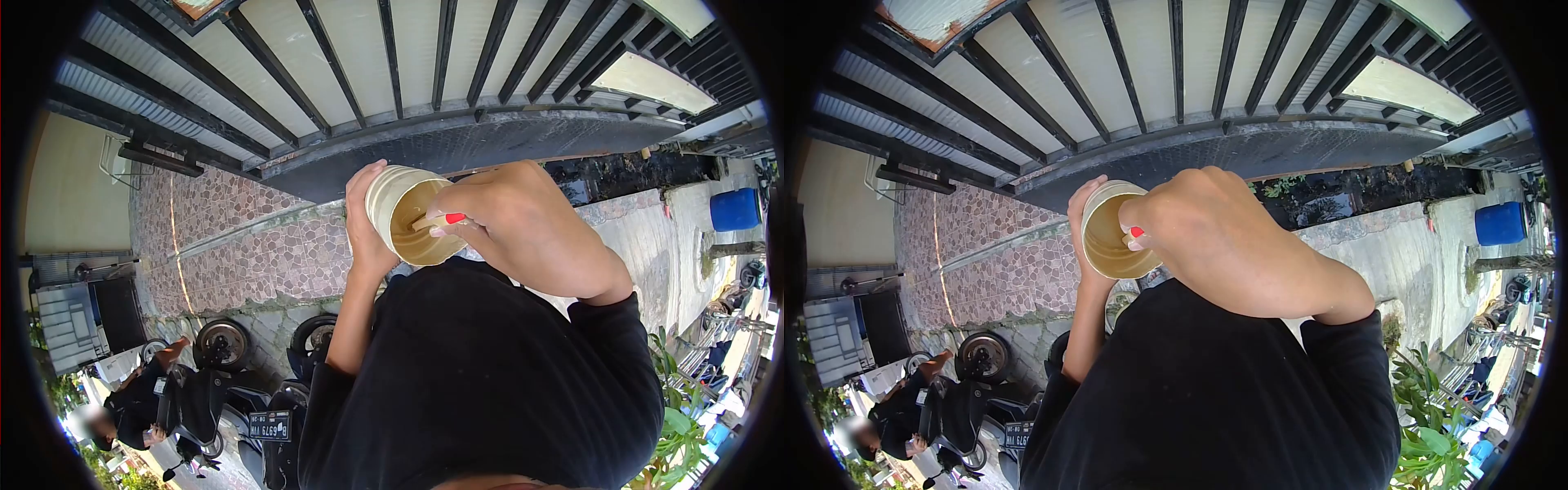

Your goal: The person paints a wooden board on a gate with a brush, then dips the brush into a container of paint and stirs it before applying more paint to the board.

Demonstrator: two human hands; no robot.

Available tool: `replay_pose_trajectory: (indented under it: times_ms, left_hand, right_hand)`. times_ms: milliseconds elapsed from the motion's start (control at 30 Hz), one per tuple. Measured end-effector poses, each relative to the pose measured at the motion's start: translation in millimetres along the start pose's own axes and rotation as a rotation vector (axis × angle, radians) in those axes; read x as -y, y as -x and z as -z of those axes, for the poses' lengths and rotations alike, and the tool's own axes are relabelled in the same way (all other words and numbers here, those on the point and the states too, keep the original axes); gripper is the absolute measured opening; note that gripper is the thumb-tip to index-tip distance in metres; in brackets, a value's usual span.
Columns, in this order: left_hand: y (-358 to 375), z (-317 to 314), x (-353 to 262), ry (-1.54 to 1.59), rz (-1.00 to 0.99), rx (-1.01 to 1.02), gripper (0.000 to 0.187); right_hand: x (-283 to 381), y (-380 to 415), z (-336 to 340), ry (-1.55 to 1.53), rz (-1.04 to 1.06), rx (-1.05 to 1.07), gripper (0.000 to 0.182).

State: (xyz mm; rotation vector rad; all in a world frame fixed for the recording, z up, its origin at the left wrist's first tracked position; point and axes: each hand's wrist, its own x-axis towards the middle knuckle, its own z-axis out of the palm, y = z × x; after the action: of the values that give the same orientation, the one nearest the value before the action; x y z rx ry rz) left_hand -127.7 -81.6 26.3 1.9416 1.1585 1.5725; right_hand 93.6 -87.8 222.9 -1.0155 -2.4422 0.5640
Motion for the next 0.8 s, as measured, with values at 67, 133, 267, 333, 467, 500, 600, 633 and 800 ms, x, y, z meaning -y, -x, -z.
replay_pose_trajectory:
  times_ms: [67, 133, 267, 333, 467, 500, 600, 633, 800]
  left_hand:
    - [0.1, -0.1, 0.2, -0.002, 0.013, 0.001, 0.099]
    - [0.4, 0.7, -0.7, -0.005, 0.025, -0.001, 0.098]
    - [4.6, 2.0, 0.6, -0.086, 0.11, 0.011, 0.094]
    - [8.7, -0.7, 2.4, -0.061, 0.198, -0.004, 0.094]
    - [13.2, -1.3, 1.5, -0.087, 0.248, 0.025, 0.096]
    - [13.4, -1.8, 0.7, -0.084, 0.248, 0.019, 0.096]
    - [12.4, -2.6, -1.7, -0.057, 0.288, 0.039, 0.096]
    - [12.4, -2.4, -1.8, -0.056, 0.294, 0.05, 0.097]
    - [12.0, 2.8, -0.9, -0.068, 0.289, 0.09, 0.097]
  right_hand:
    - [-2.3, 1.8, -1.0, -0.004, 0.018, -0.008, 0.015]
    - [-0.7, 4.8, 1.5, -0.145, -0.021, -0.126, 0.015]
    - [2.9, 14.1, -0.3, -0.405, -0.427, -0.312, 0.016]
    - [-5.0, 15.8, -9.7, -0.559, -0.462, -0.419, 0.016]
    - [-25.5, 23.2, -30.4, -0.795, -0.538, -0.584, 0.015]
    - [-28.7, 24.4, -36.5, -0.872, -0.54, -0.638, 0.014]
    - [-32.5, 26.4, -49.7, -0.865, -0.565, -0.701, 0.015]
    - [-30.8, 26.6, -51.9, -0.864, -0.566, -0.738, 0.016]
    - [-5.8, 27.2, -54.7, -0.405, -0.417, -0.591, 0.02]
